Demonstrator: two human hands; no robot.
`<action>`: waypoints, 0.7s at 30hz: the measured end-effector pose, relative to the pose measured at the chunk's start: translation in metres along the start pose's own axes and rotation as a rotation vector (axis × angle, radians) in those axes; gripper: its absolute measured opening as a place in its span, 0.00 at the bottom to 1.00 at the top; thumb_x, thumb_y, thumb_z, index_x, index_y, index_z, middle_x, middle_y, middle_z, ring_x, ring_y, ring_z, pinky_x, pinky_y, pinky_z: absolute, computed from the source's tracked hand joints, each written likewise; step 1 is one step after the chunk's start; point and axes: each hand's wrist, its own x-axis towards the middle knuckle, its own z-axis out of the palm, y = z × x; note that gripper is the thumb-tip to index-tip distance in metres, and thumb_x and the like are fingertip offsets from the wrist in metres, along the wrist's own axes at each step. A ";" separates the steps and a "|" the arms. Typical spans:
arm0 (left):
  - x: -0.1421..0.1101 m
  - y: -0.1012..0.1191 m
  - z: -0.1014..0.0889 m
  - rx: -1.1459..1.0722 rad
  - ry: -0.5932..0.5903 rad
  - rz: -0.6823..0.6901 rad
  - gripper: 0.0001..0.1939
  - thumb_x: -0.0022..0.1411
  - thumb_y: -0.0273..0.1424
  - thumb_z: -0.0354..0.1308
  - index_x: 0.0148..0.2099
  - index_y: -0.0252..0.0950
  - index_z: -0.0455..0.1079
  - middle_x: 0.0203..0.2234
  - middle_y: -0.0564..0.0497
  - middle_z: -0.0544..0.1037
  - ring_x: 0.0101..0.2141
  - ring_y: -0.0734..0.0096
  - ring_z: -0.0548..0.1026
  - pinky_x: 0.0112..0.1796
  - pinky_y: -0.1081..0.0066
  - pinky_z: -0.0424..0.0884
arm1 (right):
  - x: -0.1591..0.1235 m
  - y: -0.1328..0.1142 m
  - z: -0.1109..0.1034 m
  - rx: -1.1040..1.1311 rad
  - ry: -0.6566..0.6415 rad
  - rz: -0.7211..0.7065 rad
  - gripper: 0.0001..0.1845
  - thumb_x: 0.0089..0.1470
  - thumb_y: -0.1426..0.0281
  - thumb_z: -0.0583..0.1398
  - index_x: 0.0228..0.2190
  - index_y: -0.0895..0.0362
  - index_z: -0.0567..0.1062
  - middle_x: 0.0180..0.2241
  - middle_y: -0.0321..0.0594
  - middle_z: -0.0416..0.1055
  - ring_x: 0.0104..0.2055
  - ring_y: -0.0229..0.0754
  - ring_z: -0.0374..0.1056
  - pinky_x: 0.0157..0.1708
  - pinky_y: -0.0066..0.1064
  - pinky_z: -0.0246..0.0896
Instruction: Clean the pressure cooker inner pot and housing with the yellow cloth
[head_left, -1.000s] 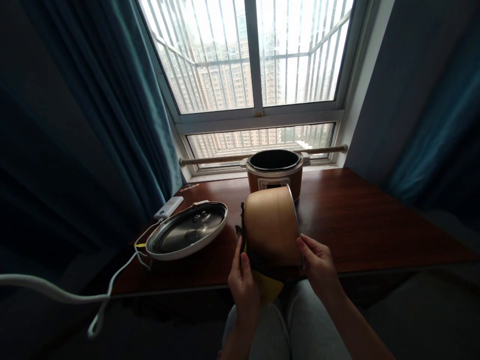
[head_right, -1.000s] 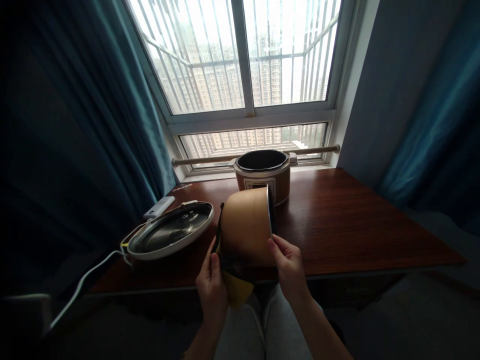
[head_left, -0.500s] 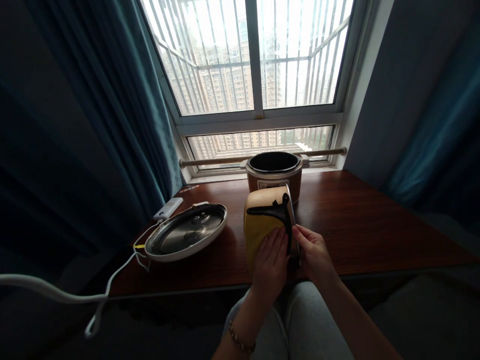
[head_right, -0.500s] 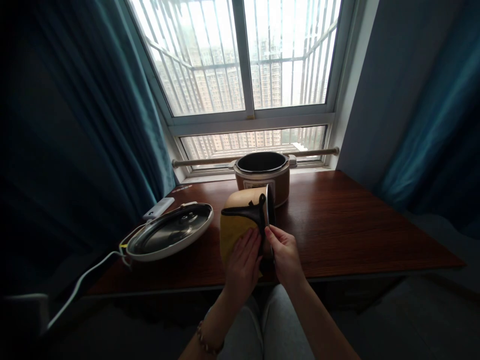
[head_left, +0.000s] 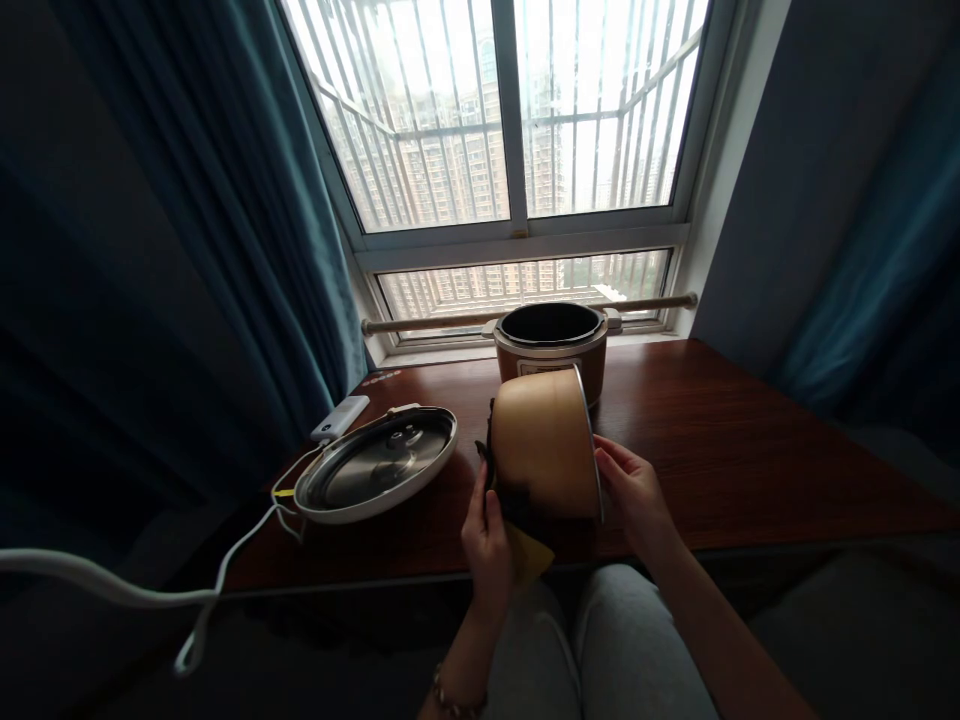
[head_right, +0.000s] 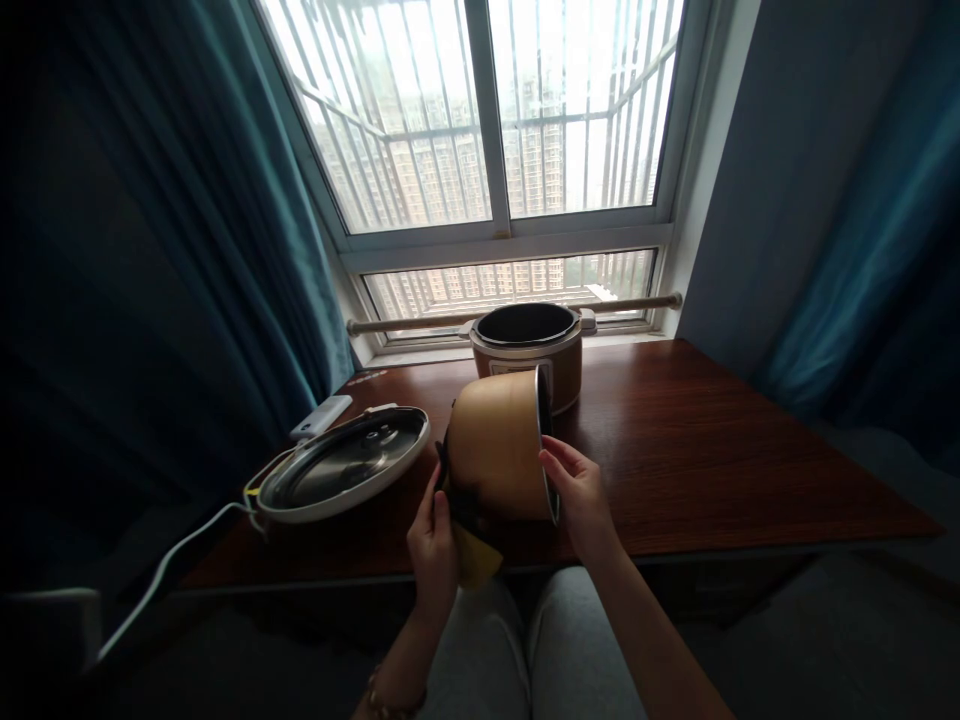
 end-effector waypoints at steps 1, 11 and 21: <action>0.000 0.000 0.000 -0.044 0.002 -0.069 0.22 0.64 0.39 0.46 0.56 0.37 0.64 0.54 0.46 0.68 0.55 0.63 0.64 0.55 0.65 0.58 | -0.001 0.002 -0.004 -0.025 -0.001 -0.004 0.23 0.39 0.62 0.67 0.39 0.55 0.76 0.33 0.41 0.76 0.34 0.44 0.71 0.35 0.33 0.66; -0.011 -0.004 0.000 -0.341 0.008 -0.355 0.22 0.59 0.44 0.52 0.48 0.33 0.70 0.41 0.44 0.77 0.48 0.58 0.71 0.48 0.65 0.66 | -0.028 0.011 -0.007 -0.014 -0.024 0.011 0.17 0.42 0.62 0.66 0.37 0.55 0.78 0.27 0.37 0.75 0.26 0.37 0.68 0.29 0.30 0.63; -0.025 0.025 -0.004 0.185 -0.024 0.401 0.22 0.64 0.27 0.46 0.60 0.39 0.57 0.57 0.47 0.63 0.58 0.64 0.59 0.56 0.62 0.57 | -0.049 -0.003 0.011 0.095 -0.050 0.102 0.16 0.43 0.63 0.65 0.36 0.54 0.78 0.27 0.38 0.76 0.28 0.40 0.70 0.24 0.28 0.63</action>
